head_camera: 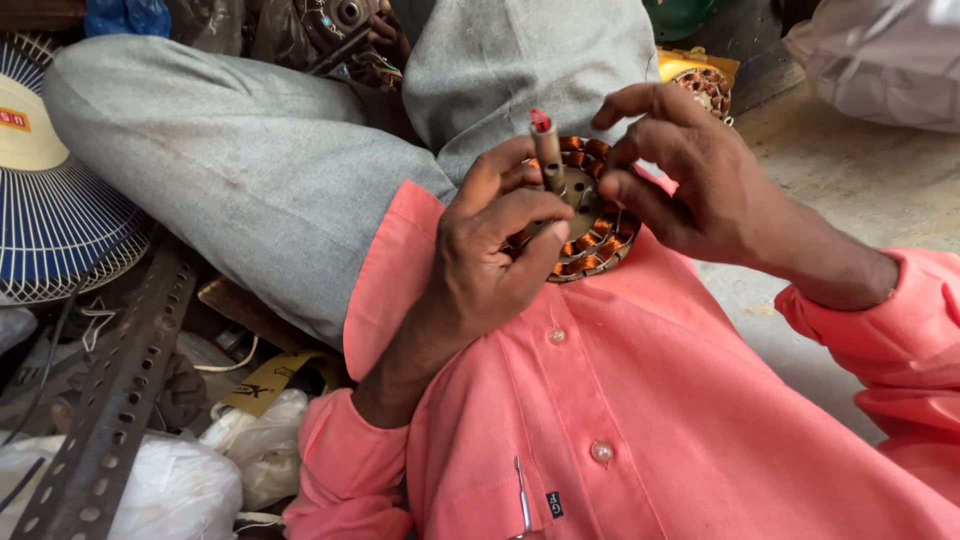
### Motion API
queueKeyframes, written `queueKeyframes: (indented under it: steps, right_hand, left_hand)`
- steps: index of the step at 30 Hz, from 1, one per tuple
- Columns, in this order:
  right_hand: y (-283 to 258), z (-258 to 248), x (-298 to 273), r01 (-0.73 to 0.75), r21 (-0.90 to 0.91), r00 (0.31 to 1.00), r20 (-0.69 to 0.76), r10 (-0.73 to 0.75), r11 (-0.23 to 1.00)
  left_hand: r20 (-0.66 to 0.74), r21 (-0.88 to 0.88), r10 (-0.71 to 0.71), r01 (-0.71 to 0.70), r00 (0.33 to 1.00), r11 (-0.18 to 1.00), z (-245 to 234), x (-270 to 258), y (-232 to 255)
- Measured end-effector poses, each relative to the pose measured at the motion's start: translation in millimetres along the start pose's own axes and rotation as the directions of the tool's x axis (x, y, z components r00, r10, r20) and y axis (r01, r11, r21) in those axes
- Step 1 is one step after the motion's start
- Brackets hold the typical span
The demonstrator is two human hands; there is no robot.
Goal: Repairing the copper winding and wiring of a ceiling fan motor stator.
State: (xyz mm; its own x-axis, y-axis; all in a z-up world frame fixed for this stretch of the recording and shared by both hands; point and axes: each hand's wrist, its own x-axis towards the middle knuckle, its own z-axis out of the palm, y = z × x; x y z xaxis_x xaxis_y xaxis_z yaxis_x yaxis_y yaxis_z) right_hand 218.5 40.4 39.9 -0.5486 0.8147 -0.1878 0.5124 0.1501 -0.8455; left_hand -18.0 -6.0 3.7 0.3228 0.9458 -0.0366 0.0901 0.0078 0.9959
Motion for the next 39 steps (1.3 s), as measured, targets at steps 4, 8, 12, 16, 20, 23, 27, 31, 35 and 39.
queueKeyframes:
  steps: [4, 8, 12, 16, 20, 23, 27, 31, 35, 39]
  right_hand:
    - [3, 1, -3, -0.024, -0.074, 1.000, 0.008, 0.025, 0.997]
    - [-14, -8, 5, 0.276, -0.159, 0.961, 0.060, -0.270, 0.948]
    - [-15, -4, 9, 0.281, -0.106, 0.955, 0.129, -0.267, 0.954]
    - [-13, 2, 13, 0.271, -0.063, 0.949, 0.184, -0.256, 0.960]
    - [-17, 7, 13, 0.220, -0.044, 0.959, 0.191, -0.208, 0.975]
    - [-19, 15, 6, 0.159, -0.075, 0.979, 0.144, -0.147, 0.984]
    - [-15, 14, -4, 0.085, -0.042, 0.991, 0.105, -0.080, 0.996]
    - [-1, 11, -18, -0.039, 0.141, 0.994, 0.110, 0.023, 0.989]
    - [4, 10, -28, -0.107, 0.233, 0.991, 0.102, 0.085, 0.967]
    - [-6, 6, -21, -0.078, 0.213, 0.992, 0.115, 0.054, 0.974]
  left_hand:
    - [0.048, -0.114, 0.047, -0.041, 0.998, 0.993, -6, -1, -6]
    - [0.053, -0.117, -0.025, 0.031, 0.998, 0.993, -2, -1, -14]
    - [0.083, -0.144, -0.051, 0.063, 0.995, 0.988, -1, -1, -20]
    - [0.098, -0.166, -0.060, 0.076, 0.993, 0.983, -2, -2, -23]
    - [0.108, -0.199, -0.057, 0.078, 0.992, 0.977, -5, 1, -20]
    - [0.074, -0.173, -0.024, 0.037, 0.997, 0.984, -6, 0, -26]
    - [0.086, -0.168, -0.023, 0.037, 0.996, 0.985, -7, 1, -25]
    - [0.139, -0.196, 0.020, 0.008, 0.990, 0.981, -1, 6, -15]
    - [0.138, -0.092, 0.012, 0.001, 0.990, 0.996, 6, 8, -19]
    - [0.147, -0.074, -0.039, 0.050, 0.988, 0.996, 5, 7, -20]
